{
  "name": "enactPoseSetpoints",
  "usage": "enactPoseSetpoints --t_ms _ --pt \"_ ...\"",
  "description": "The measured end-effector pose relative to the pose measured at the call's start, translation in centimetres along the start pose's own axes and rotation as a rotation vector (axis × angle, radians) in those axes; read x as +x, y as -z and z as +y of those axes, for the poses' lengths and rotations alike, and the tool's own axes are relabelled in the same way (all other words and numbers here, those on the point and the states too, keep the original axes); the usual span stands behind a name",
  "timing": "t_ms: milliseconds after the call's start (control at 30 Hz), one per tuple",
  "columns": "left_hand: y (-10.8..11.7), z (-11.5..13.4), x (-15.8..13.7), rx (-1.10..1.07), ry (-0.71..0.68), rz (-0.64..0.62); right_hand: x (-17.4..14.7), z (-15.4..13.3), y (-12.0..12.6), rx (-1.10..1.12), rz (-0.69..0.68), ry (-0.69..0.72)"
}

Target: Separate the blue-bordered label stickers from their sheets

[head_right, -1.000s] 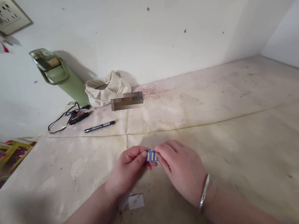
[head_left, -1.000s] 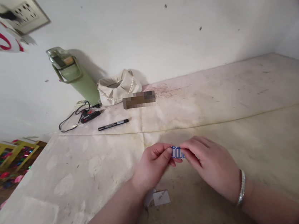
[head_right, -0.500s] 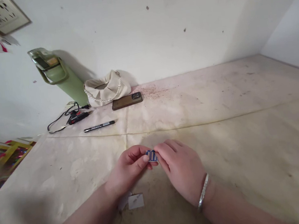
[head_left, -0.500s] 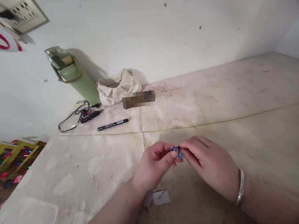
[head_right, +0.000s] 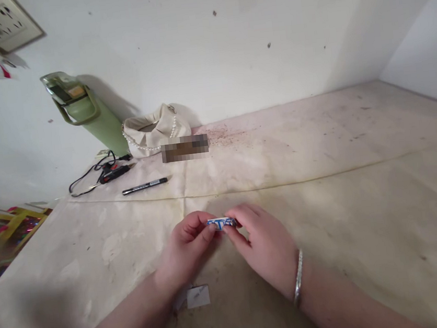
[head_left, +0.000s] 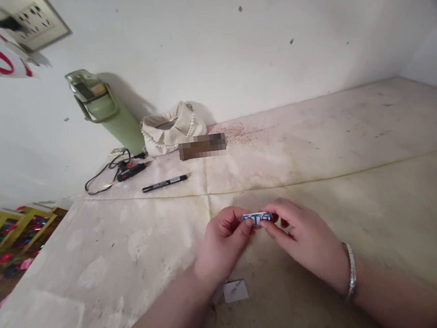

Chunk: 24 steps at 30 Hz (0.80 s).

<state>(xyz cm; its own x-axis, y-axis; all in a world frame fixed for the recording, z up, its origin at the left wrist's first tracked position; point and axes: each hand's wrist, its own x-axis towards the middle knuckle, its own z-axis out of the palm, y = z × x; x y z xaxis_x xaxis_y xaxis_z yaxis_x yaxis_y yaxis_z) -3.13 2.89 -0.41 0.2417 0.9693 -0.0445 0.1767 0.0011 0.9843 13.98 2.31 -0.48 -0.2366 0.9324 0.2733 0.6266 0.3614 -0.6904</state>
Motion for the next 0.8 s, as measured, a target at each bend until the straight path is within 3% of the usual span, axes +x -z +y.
enactPoseSetpoints --t_ms 167,267,800 --pt "0.4 0.3 0.1 0.619 -0.336 0.091 0.3 0.5 -0.2 -0.071 -0.039 0.037" --pt "0.4 0.2 0.4 0.800 -0.329 0.051 0.4 0.9 -0.6 -0.132 -0.114 0.054" --pt "0.0 0.4 0.5 0.912 -0.278 0.031 0.5 1.1 -1.1 -0.137 -0.107 0.093"
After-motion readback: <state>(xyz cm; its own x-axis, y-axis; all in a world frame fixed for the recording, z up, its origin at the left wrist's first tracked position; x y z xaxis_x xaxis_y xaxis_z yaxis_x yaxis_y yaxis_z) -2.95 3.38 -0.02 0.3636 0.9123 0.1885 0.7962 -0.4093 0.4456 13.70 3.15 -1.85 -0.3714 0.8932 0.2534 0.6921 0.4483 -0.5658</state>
